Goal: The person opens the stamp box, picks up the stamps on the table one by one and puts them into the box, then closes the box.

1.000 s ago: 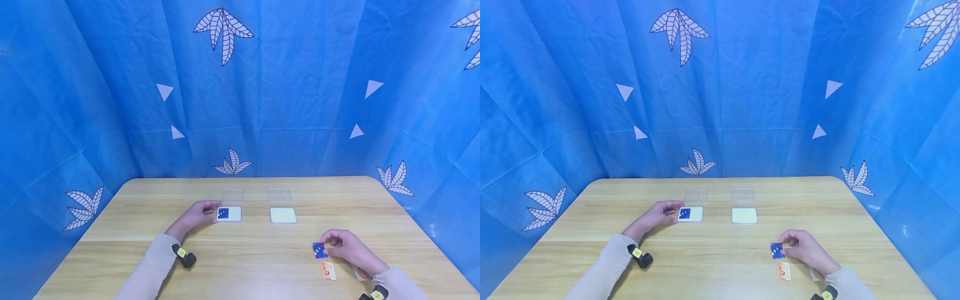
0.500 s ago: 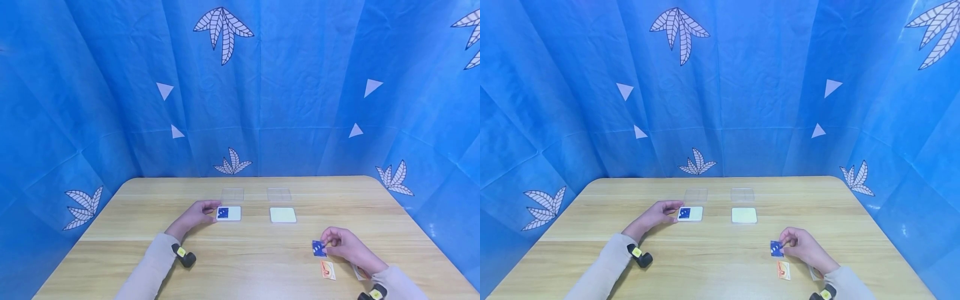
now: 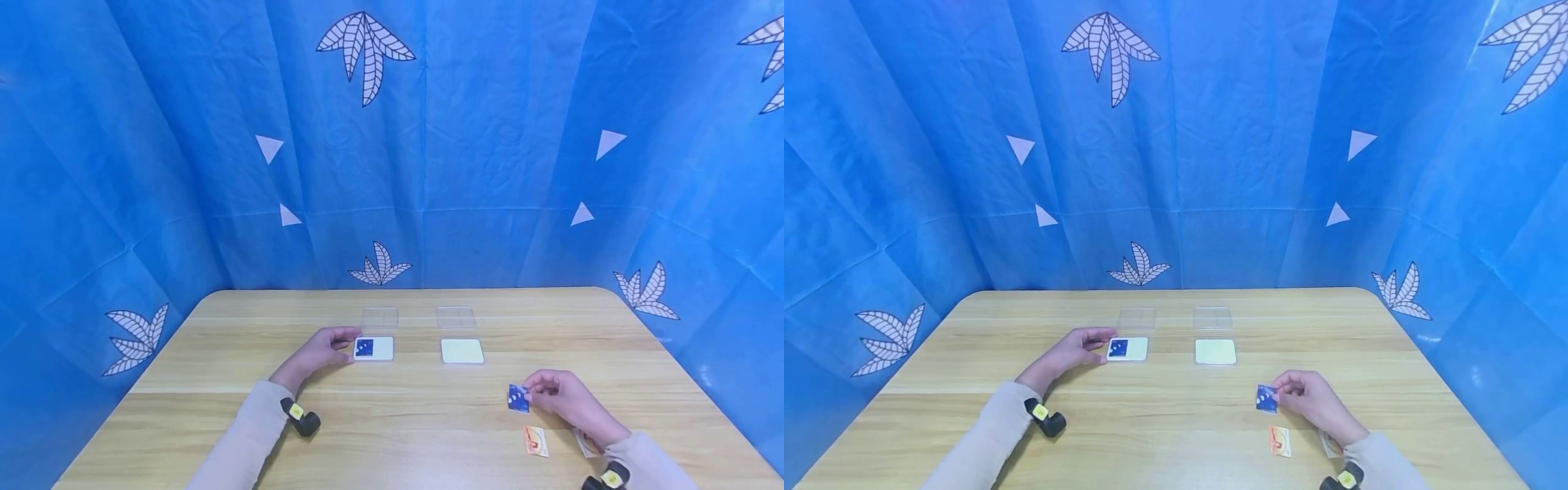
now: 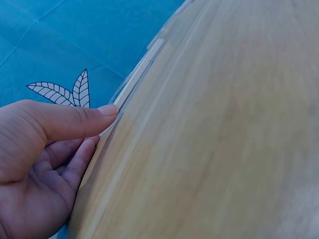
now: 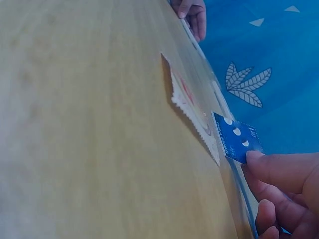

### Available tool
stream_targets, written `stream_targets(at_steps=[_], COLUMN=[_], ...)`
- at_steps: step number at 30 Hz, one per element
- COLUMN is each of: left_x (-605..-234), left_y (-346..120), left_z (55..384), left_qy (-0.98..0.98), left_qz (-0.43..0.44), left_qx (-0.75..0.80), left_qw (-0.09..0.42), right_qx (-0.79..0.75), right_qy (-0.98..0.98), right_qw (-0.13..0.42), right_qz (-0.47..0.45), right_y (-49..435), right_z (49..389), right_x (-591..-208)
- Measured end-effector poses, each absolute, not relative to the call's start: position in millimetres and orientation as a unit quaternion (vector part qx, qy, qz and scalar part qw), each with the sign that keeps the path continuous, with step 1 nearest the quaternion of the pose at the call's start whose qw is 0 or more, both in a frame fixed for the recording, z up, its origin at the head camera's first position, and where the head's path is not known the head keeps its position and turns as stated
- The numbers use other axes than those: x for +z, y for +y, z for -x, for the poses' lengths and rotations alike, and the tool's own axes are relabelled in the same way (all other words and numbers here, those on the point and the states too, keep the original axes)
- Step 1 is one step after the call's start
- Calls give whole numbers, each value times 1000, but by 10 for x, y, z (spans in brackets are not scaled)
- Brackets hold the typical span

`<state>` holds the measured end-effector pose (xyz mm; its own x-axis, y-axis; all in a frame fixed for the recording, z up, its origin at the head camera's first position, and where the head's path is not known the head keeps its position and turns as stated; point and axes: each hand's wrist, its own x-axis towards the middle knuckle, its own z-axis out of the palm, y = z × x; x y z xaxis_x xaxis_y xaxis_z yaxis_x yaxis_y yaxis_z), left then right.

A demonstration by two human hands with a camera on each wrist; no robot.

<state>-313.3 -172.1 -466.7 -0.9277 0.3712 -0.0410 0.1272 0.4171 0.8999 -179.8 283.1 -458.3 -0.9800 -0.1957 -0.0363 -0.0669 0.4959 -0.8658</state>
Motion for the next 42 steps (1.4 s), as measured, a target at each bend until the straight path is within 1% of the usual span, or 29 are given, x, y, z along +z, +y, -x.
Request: stream_targets(at_steps=[7, 15, 21, 31, 39, 42], left_x=[-4660, -4658, -4655, -4670, -4662, -4662], left_y=[-1716, -1710, -1712, -1722, -1720, -1719], left_z=[3136, 3145, 3140, 3156, 3144, 3144], left_qy=[833, 829, 831, 832, 834, 834], left_qz=[-148, -147, -141, -148, -140, -142], left_qx=[520, 526, 525, 520, 520, 518], left_qw=[121, 121, 120, 124, 121, 123], right_qx=[-492, -503, -497, -514, -508, -510], right_qy=[867, 862, 865, 852, 857, 855], right_qw=[54, 68, 54, 51, 55, 57], right_qz=[56, 21, 39, 84, 66, 75], right_y=[2831, 2802, 2756, 2619, 2408, 2334], right_z=[1812, 1864, 1921, 1994, 2068, 2108], right_x=[-4560, -4522, -4475, -4448, -4416, -4404])
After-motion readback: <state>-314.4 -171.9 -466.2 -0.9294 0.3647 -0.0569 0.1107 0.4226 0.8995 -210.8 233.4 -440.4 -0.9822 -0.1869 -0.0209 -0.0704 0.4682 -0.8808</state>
